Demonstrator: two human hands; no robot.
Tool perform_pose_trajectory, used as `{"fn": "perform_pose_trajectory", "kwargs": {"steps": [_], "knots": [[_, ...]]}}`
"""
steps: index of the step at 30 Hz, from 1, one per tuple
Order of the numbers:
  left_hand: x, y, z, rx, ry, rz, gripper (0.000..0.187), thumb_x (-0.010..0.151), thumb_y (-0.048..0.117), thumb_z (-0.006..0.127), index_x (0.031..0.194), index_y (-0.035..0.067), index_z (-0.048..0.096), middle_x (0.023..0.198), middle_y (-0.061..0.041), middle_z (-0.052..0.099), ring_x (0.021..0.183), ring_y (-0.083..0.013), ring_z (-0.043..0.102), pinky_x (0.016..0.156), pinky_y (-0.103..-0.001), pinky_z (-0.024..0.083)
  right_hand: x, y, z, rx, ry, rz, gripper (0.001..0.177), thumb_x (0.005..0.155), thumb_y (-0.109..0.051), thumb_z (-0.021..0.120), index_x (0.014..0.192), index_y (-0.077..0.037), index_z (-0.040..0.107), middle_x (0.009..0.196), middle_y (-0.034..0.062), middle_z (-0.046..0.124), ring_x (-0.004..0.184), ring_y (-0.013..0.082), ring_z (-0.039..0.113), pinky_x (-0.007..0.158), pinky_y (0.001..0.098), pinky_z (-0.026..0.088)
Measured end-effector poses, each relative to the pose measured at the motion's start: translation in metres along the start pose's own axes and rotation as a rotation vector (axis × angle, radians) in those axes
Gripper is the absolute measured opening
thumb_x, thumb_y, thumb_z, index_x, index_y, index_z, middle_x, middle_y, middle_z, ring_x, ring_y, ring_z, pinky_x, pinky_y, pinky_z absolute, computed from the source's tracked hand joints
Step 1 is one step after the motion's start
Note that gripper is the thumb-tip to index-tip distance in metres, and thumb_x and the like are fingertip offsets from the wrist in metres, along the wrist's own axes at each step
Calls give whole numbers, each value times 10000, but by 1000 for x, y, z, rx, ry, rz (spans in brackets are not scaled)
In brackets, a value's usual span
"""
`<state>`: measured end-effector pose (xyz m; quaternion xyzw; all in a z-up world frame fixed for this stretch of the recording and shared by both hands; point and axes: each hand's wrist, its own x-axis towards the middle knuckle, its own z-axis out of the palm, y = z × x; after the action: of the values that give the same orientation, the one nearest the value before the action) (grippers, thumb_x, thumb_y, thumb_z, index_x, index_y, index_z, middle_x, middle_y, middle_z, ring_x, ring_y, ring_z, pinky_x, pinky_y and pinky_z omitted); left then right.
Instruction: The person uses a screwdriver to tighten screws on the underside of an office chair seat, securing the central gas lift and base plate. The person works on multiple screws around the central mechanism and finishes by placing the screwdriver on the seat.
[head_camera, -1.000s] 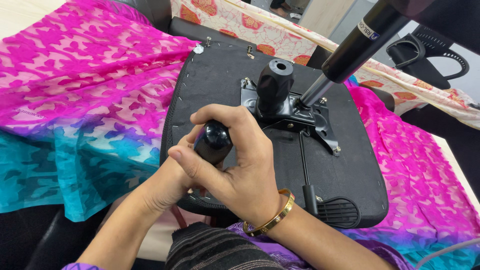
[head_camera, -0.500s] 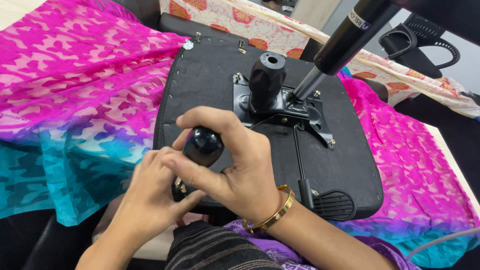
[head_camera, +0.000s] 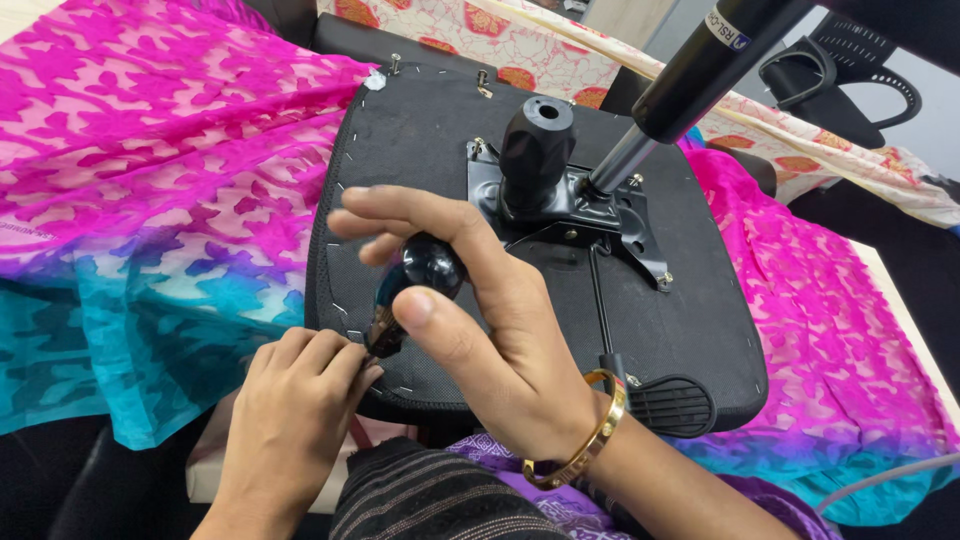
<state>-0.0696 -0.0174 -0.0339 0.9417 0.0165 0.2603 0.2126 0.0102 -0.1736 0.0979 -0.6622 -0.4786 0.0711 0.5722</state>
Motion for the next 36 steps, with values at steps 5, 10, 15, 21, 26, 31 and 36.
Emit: {"fn": "perform_pose_trajectory", "kwargs": {"steps": [5, 10, 15, 21, 26, 31, 36], "knots": [[2, -6, -2, -22, -4, 25, 173, 801, 239, 734, 819, 74, 685, 840, -29, 654, 901, -265, 621, 771, -426, 479, 3, 2, 3, -127, -39, -90, 374, 1112, -194, 657, 1446, -70, 540, 1422, 75, 640, 1169, 111, 652, 1049, 267, 553], [2, -3, 1, -45, 23, -19, 163, 792, 232, 747, 842, 82, 703, 835, -29, 654, 887, -266, 620, 756, -427, 481, 14, 8, 8, -206, 97, -68, 371, 1009, -149, 766, 1351, -72, 645, 1277, 64, 734, 1140, 113, 749, 1018, 259, 640], [3, -2, 1, -35, 15, -35, 165, 784, 235, 750, 834, 82, 710, 824, -35, 653, 884, -273, 620, 759, -428, 487, 18, 8, 12, -259, 181, -81, 373, 965, -182, 788, 1310, -87, 682, 1217, 31, 763, 961, 69, 776, 880, 214, 663], [1, -1, 1, -49, 21, -55, 176, 799, 230, 748, 866, 68, 730, 846, -41, 669, 877, -283, 623, 744, -426, 493, 23, 9, 10, -507, 269, -131, 313, 936, -229, 834, 1213, -116, 742, 1033, -13, 796, 833, 39, 778, 651, 180, 600], [1, 0, 4, -77, 49, -46, 164, 788, 199, 749, 878, 63, 741, 847, -47, 680, 883, -283, 636, 726, -430, 496, 16, 5, 0, -471, 216, -78, 389, 947, -157, 787, 1311, -90, 666, 1180, 23, 753, 910, 76, 756, 735, 217, 611], [3, -1, 8, -78, 57, -66, 144, 782, 193, 754, 848, 66, 746, 831, -40, 695, 867, -268, 647, 749, -412, 527, 7, -8, -14, -262, 27, -126, 451, 1010, -34, 569, 1459, -54, 523, 1530, 111, 547, 1306, 164, 674, 1153, 303, 570], [-1, -3, 11, -33, 37, -154, 154, 742, 194, 767, 862, 97, 776, 822, -21, 709, 873, -245, 661, 743, -403, 541, 21, -11, -11, -293, 34, -45, 454, 949, -116, 662, 1395, -105, 579, 1307, 78, 690, 1061, 144, 732, 824, 245, 627]]}}
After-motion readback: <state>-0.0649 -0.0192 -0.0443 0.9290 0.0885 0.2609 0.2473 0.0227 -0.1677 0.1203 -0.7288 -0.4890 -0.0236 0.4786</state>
